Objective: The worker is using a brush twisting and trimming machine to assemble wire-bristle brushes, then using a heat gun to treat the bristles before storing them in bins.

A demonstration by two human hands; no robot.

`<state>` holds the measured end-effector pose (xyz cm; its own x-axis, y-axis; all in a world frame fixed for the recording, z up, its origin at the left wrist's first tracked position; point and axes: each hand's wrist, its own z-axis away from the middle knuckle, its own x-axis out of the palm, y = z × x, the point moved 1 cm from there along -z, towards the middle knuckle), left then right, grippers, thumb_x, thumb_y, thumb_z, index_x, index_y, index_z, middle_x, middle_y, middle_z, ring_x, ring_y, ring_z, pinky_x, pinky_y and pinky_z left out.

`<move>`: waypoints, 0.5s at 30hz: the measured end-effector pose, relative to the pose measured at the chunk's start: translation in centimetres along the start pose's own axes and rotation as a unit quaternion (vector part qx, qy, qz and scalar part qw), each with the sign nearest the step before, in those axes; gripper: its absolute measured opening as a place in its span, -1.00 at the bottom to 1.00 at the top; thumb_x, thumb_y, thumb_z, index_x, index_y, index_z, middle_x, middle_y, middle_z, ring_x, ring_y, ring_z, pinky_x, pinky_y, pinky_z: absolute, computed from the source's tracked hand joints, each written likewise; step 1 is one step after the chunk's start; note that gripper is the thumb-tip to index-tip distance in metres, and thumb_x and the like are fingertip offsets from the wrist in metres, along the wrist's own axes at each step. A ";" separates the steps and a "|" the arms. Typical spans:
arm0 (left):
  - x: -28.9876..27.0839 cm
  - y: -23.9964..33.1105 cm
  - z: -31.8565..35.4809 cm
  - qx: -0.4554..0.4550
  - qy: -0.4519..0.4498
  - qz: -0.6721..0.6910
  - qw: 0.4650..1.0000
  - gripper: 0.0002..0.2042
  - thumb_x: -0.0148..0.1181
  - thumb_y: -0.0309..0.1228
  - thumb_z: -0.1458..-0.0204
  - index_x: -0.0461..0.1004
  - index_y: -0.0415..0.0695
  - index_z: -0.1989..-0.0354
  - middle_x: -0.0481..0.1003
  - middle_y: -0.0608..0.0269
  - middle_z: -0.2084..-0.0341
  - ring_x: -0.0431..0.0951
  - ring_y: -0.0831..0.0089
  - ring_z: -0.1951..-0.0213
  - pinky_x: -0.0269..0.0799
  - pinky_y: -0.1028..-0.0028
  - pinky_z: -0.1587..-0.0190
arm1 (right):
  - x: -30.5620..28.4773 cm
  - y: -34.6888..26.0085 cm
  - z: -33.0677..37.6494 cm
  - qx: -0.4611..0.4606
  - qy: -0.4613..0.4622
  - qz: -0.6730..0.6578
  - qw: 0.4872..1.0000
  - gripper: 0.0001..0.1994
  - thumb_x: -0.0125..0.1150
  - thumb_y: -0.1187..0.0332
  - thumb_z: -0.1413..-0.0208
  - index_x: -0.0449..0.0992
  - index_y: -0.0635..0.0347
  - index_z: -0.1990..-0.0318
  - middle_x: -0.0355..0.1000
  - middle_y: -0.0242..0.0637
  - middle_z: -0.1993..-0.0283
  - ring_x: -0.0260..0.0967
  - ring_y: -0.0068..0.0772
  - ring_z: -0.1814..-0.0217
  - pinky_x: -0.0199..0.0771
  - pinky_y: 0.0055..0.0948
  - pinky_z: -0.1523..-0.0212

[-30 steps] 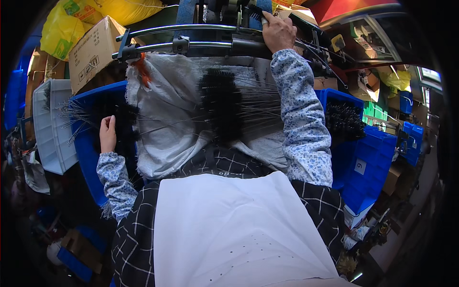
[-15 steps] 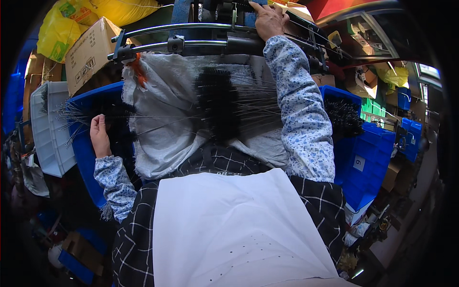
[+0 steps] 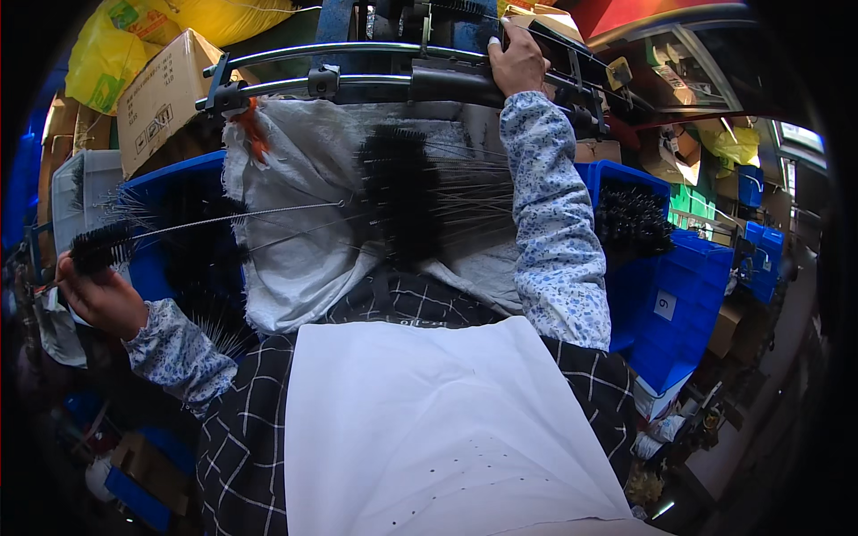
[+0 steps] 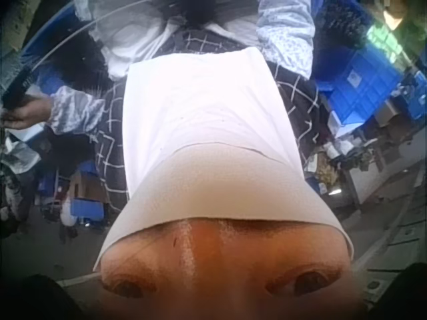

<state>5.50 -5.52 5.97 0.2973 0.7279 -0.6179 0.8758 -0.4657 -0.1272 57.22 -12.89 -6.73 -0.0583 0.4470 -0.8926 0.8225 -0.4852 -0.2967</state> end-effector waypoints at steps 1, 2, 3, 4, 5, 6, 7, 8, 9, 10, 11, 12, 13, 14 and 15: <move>-0.2 -0.1 0.0 -0.013 -0.003 -0.009 1.000 -0.83 -0.01 -0.55 0.03 0.32 -0.31 0.25 0.38 0.06 0.36 0.42 0.22 0.29 0.35 0.39 0.23 | 0.2 -0.5 -0.1 -0.002 0.001 -0.010 1.000 -0.60 0.06 0.22 0.05 0.33 0.06 0.00 0.31 -0.23 0.03 0.23 -0.25 -0.04 0.09 -0.17 -0.01; -0.4 -0.2 0.2 -0.016 -0.003 -0.027 1.000 -0.81 0.00 -0.57 0.05 0.32 -0.32 0.24 0.38 0.03 0.36 0.42 0.16 0.27 0.35 0.36 0.21 | 0.3 -0.9 0.0 0.002 -0.002 -0.003 1.000 -0.61 0.06 0.24 0.04 0.34 0.07 0.01 0.32 -0.23 0.04 0.26 -0.27 0.00 0.11 -0.18 0.01; -0.5 -0.3 0.3 -0.007 -0.003 -0.055 0.998 -0.79 0.01 -0.58 0.08 0.32 -0.33 0.22 0.38 0.00 0.35 0.42 0.10 0.25 0.34 0.32 0.20 | 0.4 -1.4 0.0 0.001 -0.001 0.000 1.000 -0.61 0.06 0.25 0.05 0.34 0.08 0.01 0.32 -0.23 0.04 0.26 -0.27 0.01 0.11 -0.18 0.01; -0.6 -0.5 0.5 -0.018 0.000 -0.049 0.999 -0.78 0.01 -0.58 0.09 0.32 -0.33 0.22 0.38 -0.01 0.34 0.42 0.09 0.24 0.34 0.32 0.19 | 0.5 -1.8 0.0 0.001 0.001 0.002 1.000 -0.62 0.06 0.26 0.05 0.35 0.09 0.02 0.32 -0.24 0.05 0.27 -0.27 0.02 0.11 -0.18 0.02; -0.8 -0.6 0.7 -0.019 0.001 -0.053 0.998 -0.77 0.02 -0.57 0.10 0.32 -0.32 0.22 0.38 -0.02 0.33 0.42 0.09 0.23 0.34 0.32 0.18 | 0.6 -2.1 0.0 0.000 0.003 0.010 1.000 -0.62 0.06 0.27 0.05 0.35 0.09 0.02 0.33 -0.24 0.05 0.27 -0.27 0.03 0.12 -0.18 0.03; -0.9 -0.7 0.9 -0.012 0.002 -0.066 0.998 -0.77 0.03 -0.57 0.10 0.32 -0.32 0.21 0.39 -0.02 0.32 0.42 0.09 0.22 0.34 0.31 0.17 | 0.6 -2.5 0.1 -0.015 0.021 0.005 1.000 -0.63 0.07 0.29 0.06 0.36 0.11 0.03 0.33 -0.24 0.07 0.28 -0.28 0.04 0.12 -0.19 0.05; -1.0 -1.0 1.0 -0.019 -0.001 -0.058 0.998 -0.76 0.04 -0.56 0.11 0.32 -0.32 0.21 0.39 -0.03 0.31 0.42 0.09 0.22 0.34 0.31 0.16 | 0.6 -2.7 0.1 -0.013 0.017 -0.006 1.000 -0.62 0.07 0.28 0.06 0.36 0.11 0.03 0.33 -0.24 0.06 0.27 -0.26 0.03 0.14 -0.16 0.03; -1.1 -1.2 1.0 -0.019 -0.003 -0.060 0.998 -0.76 0.05 -0.55 0.11 0.32 -0.32 0.21 0.39 -0.04 0.30 0.42 0.09 0.21 0.33 0.31 0.15 | 0.7 -3.0 0.1 -0.010 0.014 -0.018 1.000 -0.62 0.07 0.28 0.07 0.36 0.10 0.03 0.33 -0.24 0.05 0.27 -0.24 0.01 0.15 -0.13 0.02; -1.1 -1.3 1.0 -0.006 -0.004 -0.072 0.997 -0.75 0.06 -0.55 0.12 0.32 -0.32 0.21 0.39 -0.04 0.30 0.42 0.08 0.21 0.33 0.32 0.14 | 0.8 -3.3 0.0 -0.007 0.012 -0.026 1.000 -0.62 0.07 0.27 0.07 0.36 0.09 0.03 0.33 -0.25 0.04 0.26 -0.23 0.00 0.16 -0.10 0.00; -1.1 -1.4 1.0 -0.019 -0.006 -0.073 0.997 -0.75 0.06 -0.55 0.12 0.33 -0.32 0.22 0.39 -0.05 0.29 0.42 0.09 0.21 0.33 0.32 0.14 | 0.9 -3.7 0.1 -0.010 0.006 -0.014 1.000 -0.63 0.06 0.27 0.06 0.37 0.12 0.04 0.33 -0.24 0.05 0.27 -0.23 0.01 0.17 -0.09 0.01; -1.0 -1.3 0.9 -0.019 -0.005 -0.086 0.996 -0.76 0.06 -0.56 0.12 0.33 -0.33 0.22 0.39 -0.05 0.29 0.42 0.09 0.21 0.33 0.32 0.14 | 1.1 -4.3 0.1 -0.005 0.001 -0.003 1.000 -0.63 0.06 0.27 0.05 0.37 0.12 0.04 0.33 -0.24 0.06 0.28 -0.23 0.02 0.17 -0.09 0.02; -1.0 -1.1 0.8 0.002 0.004 -0.107 0.994 -0.76 0.06 -0.56 0.12 0.33 -0.33 0.22 0.39 -0.06 0.28 0.42 0.09 0.21 0.34 0.32 0.14 | 1.3 -4.9 0.0 -0.009 0.003 0.006 1.000 -0.63 0.05 0.27 0.05 0.37 0.12 0.04 0.34 -0.23 0.06 0.28 -0.23 0.02 0.18 -0.08 0.03; -0.8 -0.8 0.7 -0.021 0.002 -0.095 0.995 -0.77 0.05 -0.56 0.12 0.33 -0.33 0.23 0.39 -0.05 0.29 0.43 0.09 0.21 0.34 0.33 0.14 | 1.4 -5.6 0.0 -0.013 0.005 0.016 1.000 -0.64 0.05 0.27 0.05 0.37 0.11 0.04 0.34 -0.23 0.06 0.29 -0.23 0.03 0.18 -0.08 0.04; -0.5 -0.4 0.5 -0.024 0.009 -0.091 0.996 -0.78 0.05 -0.56 0.11 0.33 -0.33 0.24 0.39 -0.05 0.30 0.43 0.10 0.22 0.34 0.33 0.14 | 1.7 -6.5 -0.1 -0.021 0.005 0.022 1.000 -0.63 0.05 0.26 0.05 0.36 0.12 0.04 0.34 -0.23 0.07 0.30 -0.25 0.04 0.18 -0.08 0.07; -0.1 0.2 0.4 -0.011 0.023 -0.096 0.995 -0.78 0.04 -0.56 0.10 0.34 -0.34 0.24 0.39 -0.05 0.30 0.43 0.11 0.23 0.35 0.34 0.15 | 2.0 -7.3 0.0 -0.017 0.000 0.019 1.000 -0.62 0.06 0.27 0.05 0.36 0.13 0.04 0.34 -0.22 0.08 0.30 -0.25 0.04 0.18 -0.10 0.08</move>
<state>5.47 -5.89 5.70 0.1398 0.8246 -0.5481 0.9258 -0.3052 -0.2230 51.15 -8.46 -6.31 -0.0277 0.4284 -0.9032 0.8434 -0.4749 -0.2511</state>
